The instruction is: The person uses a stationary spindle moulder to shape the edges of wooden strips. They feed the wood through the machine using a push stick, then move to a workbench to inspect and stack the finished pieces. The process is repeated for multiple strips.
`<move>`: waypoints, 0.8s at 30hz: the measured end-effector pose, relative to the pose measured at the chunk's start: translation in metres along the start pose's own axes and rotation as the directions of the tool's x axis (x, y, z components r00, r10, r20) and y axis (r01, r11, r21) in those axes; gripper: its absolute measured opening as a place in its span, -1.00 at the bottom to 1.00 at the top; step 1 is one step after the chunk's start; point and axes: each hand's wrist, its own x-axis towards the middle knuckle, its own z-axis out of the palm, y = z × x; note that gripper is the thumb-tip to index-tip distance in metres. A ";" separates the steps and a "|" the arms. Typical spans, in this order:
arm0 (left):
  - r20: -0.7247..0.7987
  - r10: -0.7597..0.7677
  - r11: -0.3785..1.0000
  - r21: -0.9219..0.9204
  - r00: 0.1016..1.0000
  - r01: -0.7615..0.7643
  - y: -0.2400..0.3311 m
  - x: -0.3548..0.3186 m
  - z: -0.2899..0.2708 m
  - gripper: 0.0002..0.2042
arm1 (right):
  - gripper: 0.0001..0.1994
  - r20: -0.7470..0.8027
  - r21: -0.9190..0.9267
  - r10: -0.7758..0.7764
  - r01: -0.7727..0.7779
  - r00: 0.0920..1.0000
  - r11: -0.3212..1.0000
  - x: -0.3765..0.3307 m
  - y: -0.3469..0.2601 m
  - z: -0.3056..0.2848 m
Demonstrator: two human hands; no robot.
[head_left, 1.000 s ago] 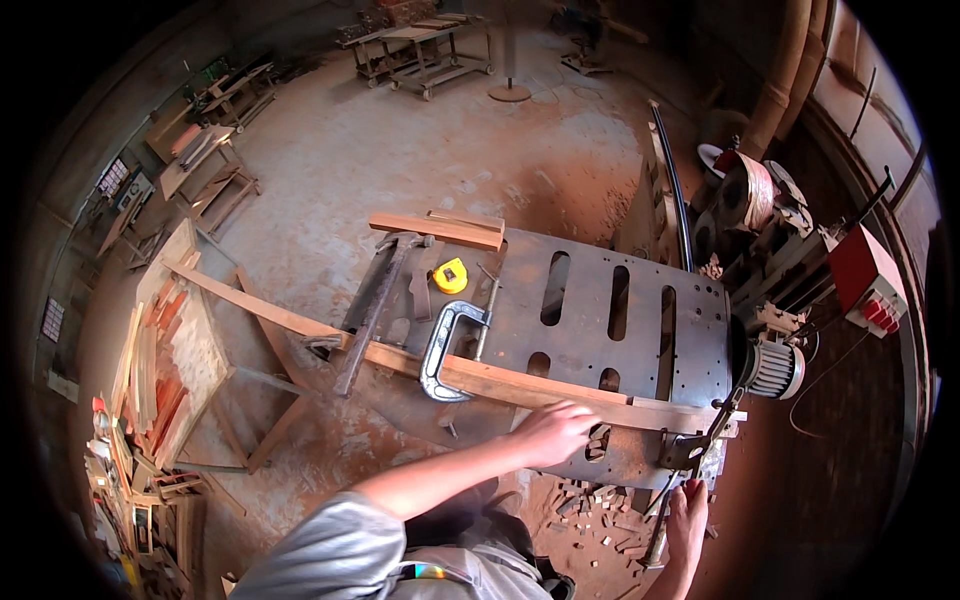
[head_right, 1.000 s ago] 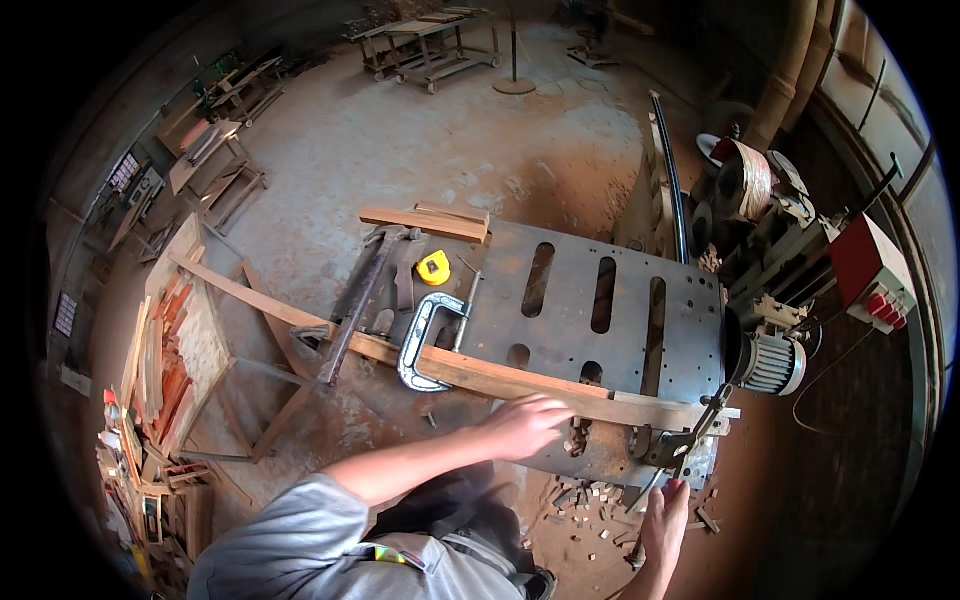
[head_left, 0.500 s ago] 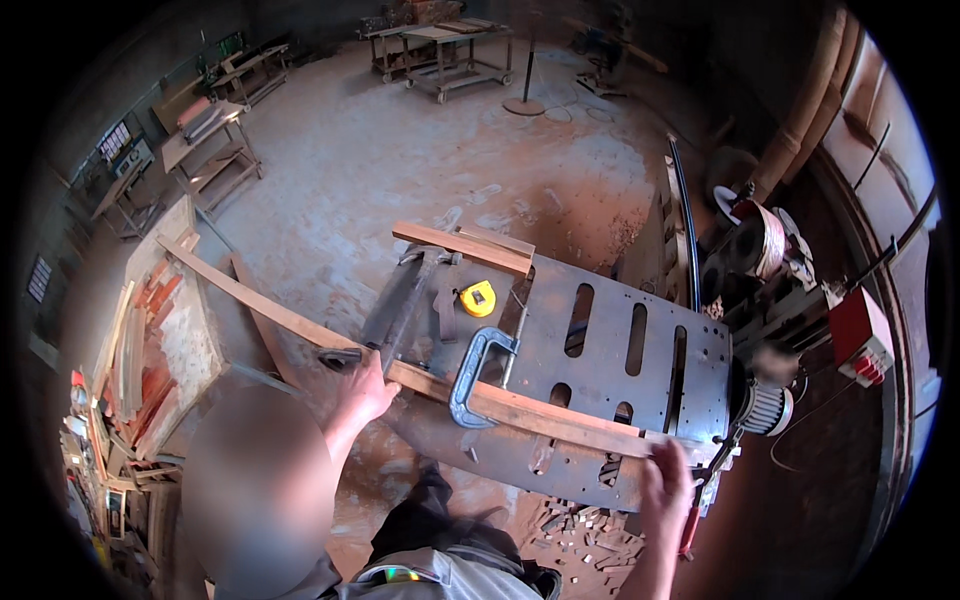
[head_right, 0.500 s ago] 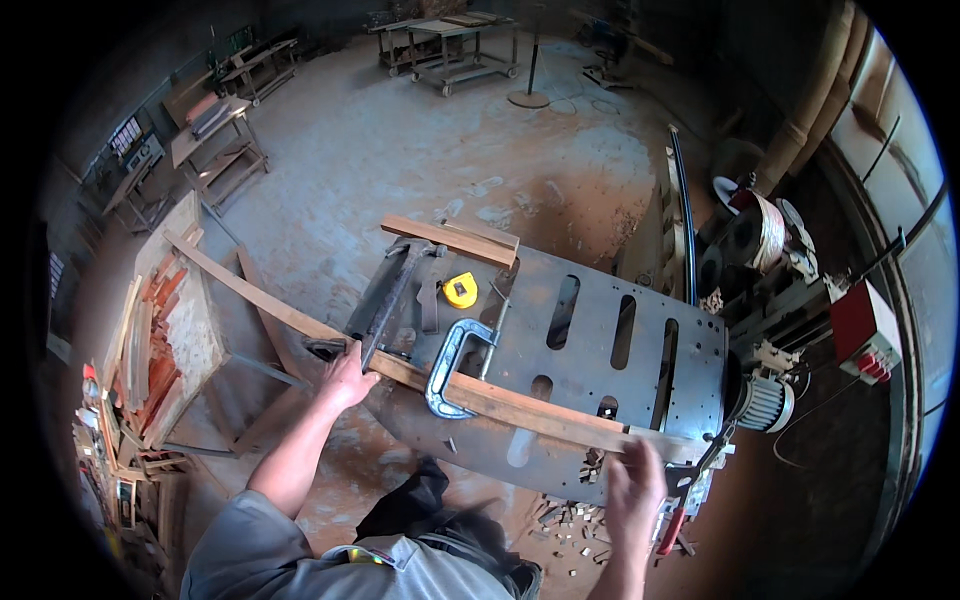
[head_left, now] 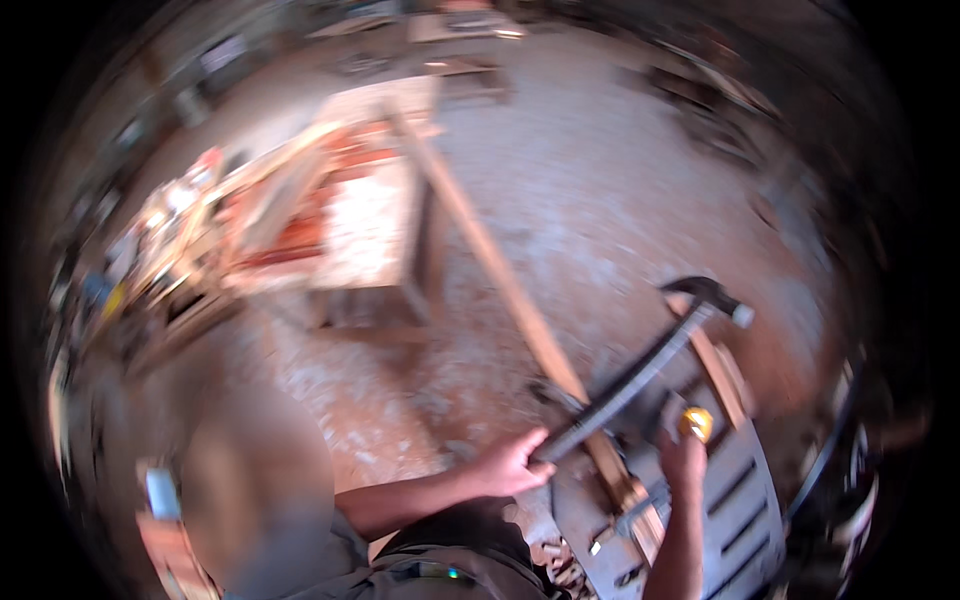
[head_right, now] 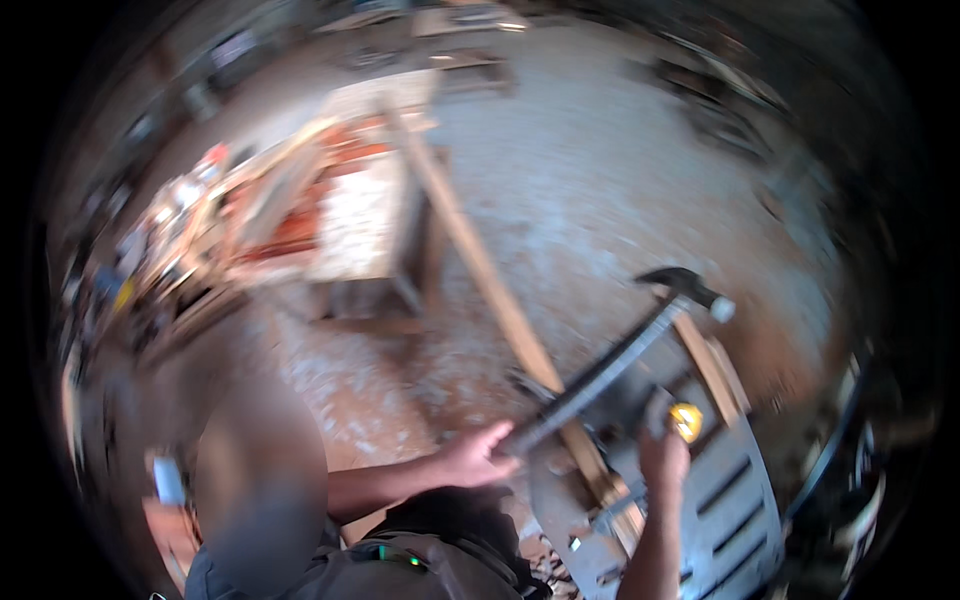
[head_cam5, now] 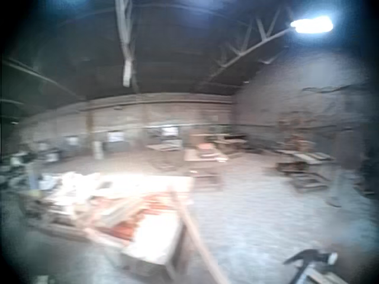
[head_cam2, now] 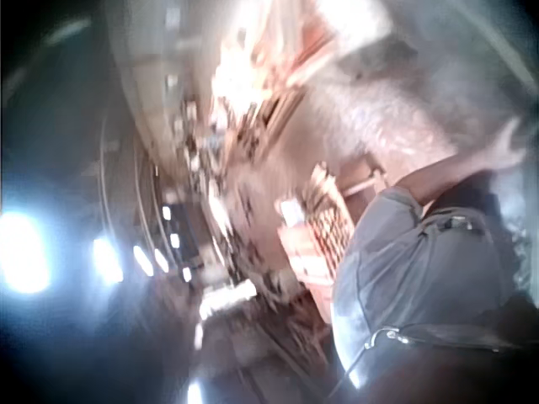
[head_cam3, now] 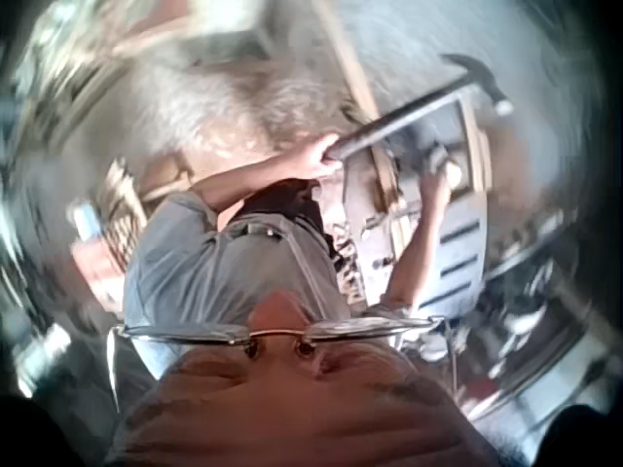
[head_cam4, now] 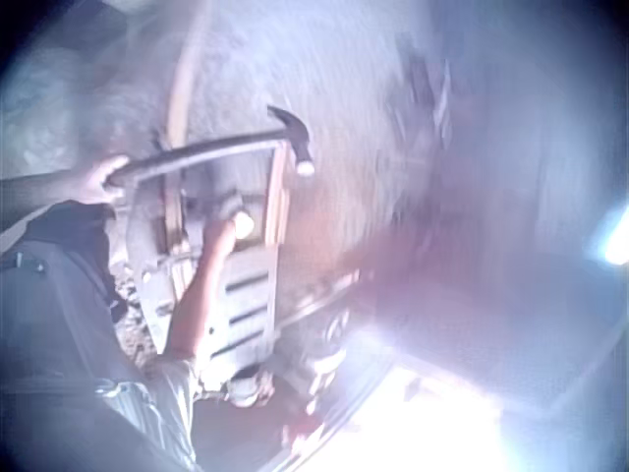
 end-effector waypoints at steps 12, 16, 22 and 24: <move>-0.690 -0.384 0.892 -0.105 0.614 0.441 -0.048 -0.178 -0.068 -0.61 | -0.62 0.132 0.032 -0.450 0.450 0.883 0.892 0.097 0.073 0.074; -0.766 -0.557 0.759 -0.313 0.321 0.570 -0.069 -0.253 -0.083 -0.56 | -0.52 0.284 0.010 -0.417 0.433 0.863 0.901 0.111 0.101 0.068; -0.787 -0.584 0.715 -0.614 -0.199 0.334 -0.136 -0.325 -0.135 -0.61 | -0.53 0.386 0.286 -0.198 0.088 0.901 0.954 0.132 0.117 0.063; -0.796 -0.463 0.678 -0.602 -0.391 0.423 -0.171 -0.353 -0.173 -0.66 | -0.54 0.188 0.626 -0.739 0.501 0.647 0.598 0.132 0.117 0.064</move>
